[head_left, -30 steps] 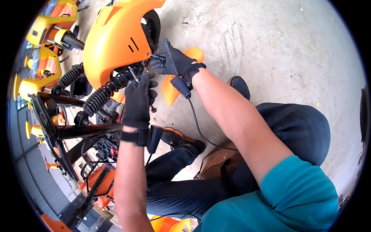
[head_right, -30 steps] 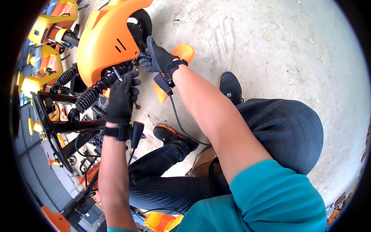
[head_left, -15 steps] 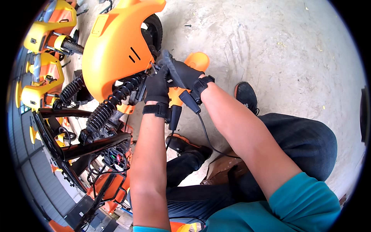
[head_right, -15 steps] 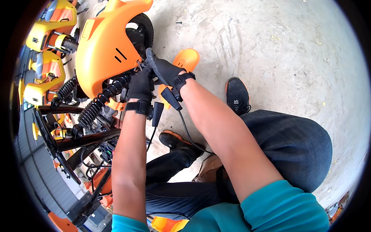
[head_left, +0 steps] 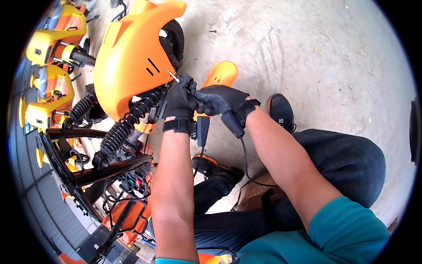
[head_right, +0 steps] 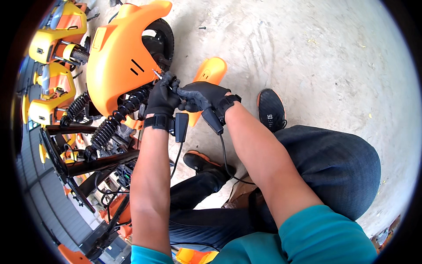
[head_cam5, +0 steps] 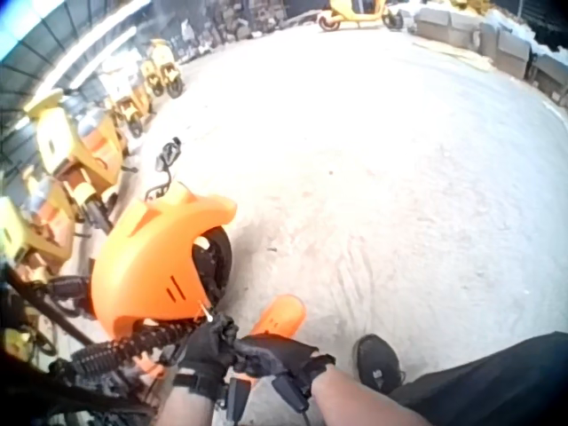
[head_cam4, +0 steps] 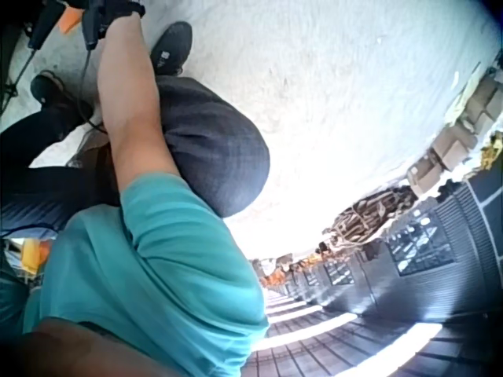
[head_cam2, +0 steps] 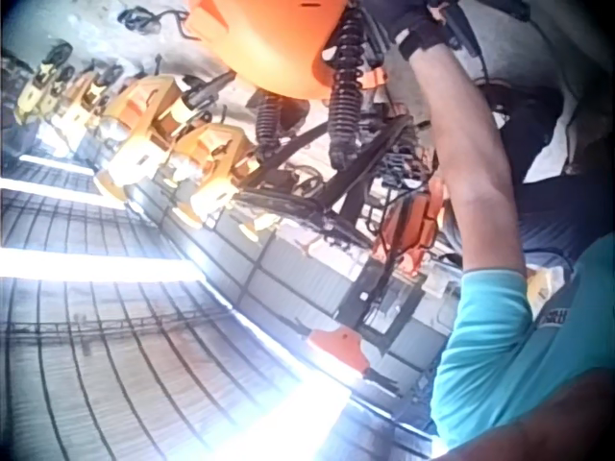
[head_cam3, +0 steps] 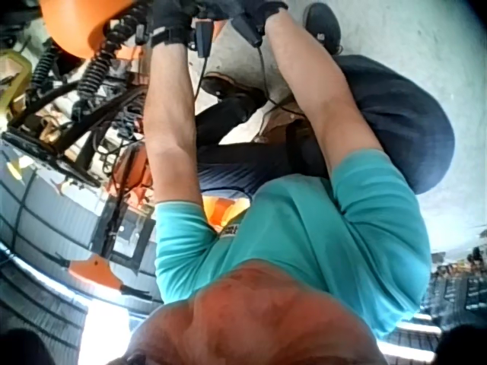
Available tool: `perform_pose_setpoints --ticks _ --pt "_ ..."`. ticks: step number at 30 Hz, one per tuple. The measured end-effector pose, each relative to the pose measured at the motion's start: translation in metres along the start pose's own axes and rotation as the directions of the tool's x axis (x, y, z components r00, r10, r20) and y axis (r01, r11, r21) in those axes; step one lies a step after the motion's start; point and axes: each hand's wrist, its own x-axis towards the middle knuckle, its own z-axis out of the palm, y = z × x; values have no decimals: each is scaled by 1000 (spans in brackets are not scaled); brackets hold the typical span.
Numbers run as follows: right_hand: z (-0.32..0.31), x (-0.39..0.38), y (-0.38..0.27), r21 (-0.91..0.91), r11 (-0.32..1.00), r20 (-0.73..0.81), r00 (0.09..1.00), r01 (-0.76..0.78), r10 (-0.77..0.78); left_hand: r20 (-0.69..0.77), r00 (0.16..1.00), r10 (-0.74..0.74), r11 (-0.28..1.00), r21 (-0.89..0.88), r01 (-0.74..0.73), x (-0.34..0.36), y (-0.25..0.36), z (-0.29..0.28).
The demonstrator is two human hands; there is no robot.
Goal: The person uses a screwdriver to fasten screws into an orange plastic fender on a motorcycle frame, then adjusts wiring and continues to secure the component by hand.
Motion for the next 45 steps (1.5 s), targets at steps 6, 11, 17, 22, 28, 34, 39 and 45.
perform_pose_setpoints --ticks 6,11,17,22,28,34,39,45 --pt "-11 -1 13 85 996 1 1000 31 -31 39 949 -313 683 -685 254 -3 6 6" --pt "-59 -22 23 112 994 -105 994 -4 15 73 997 16 989 -151 -5 -3 -6 -3" --pt "-90 -30 2 166 980 -269 961 106 -59 127 925 -358 770 -521 369 -9 9 -7" --pt "-97 -15 -9 293 926 -256 953 237 -163 126 927 -352 771 -523 364 -8 13 -2" --pt "-93 -12 -8 417 873 -219 960 254 -174 77 921 -382 751 -555 358 -10 21 1" --pt "-79 -3 -11 544 788 -216 956 288 -200 94 926 -366 761 -543 356 -6 19 -3" --pt "-78 11 -7 618 731 -226 956 289 -187 114 932 -344 769 -535 350 -6 18 -5" --pt "-72 31 -7 687 678 -225 964 260 -142 147 931 -334 778 -514 360 -4 19 -9"
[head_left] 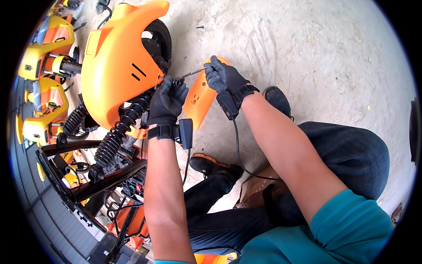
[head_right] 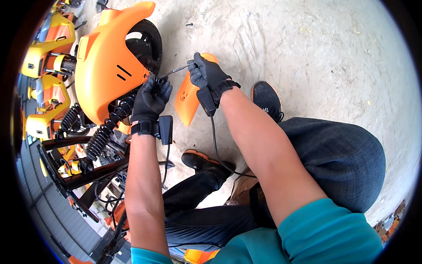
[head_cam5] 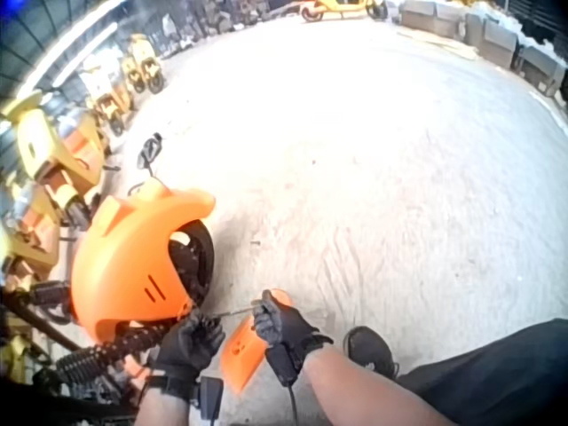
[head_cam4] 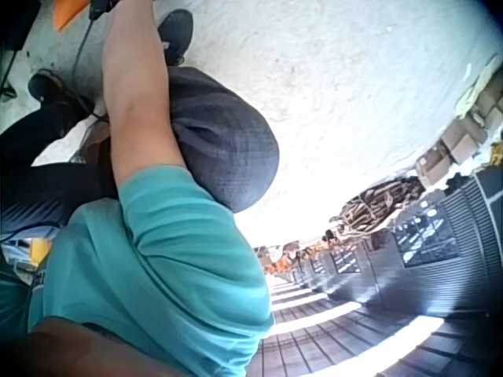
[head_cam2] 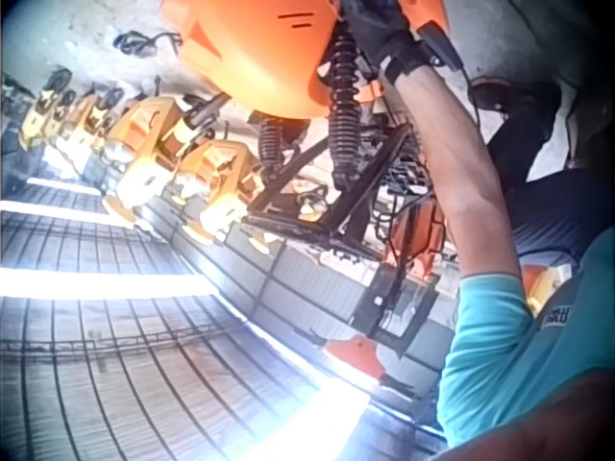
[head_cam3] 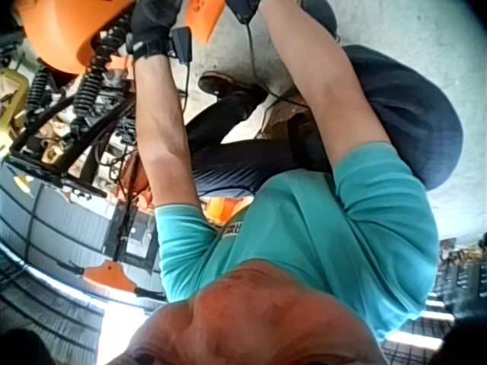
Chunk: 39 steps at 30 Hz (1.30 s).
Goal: The person uses a screwdriver to fasten screws into an orange plastic fender on a motorcycle frame, then adjusts wiring and continues to secure the component by hand.
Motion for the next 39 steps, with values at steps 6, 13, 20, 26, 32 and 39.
perform_pose_setpoints --ticks 6,13,20,26,32,39 --pt "2 11 -5 -80 995 -8 998 -64 63 3 1000 2 1000 5 -2 -2 2 4" --pt "38 6 0 -433 901 -147 985 15 -87 434 899 -62 987 -106 120 11 4 -35" --pt "53 18 -9 -627 769 -68 975 122 -210 143 990 -20 996 84 8 4 -3 -20" --pt "77 19 -12 -676 681 69 944 282 -322 468 881 -67 989 -84 119 12 -4 -29" --pt "94 9 -19 -767 499 205 891 404 -406 131 991 22 999 29 -26 -4 -7 9" --pt "169 -19 55 -570 -530 774 627 628 -89 639 711 295 -278 769 -575 3 0 -14"
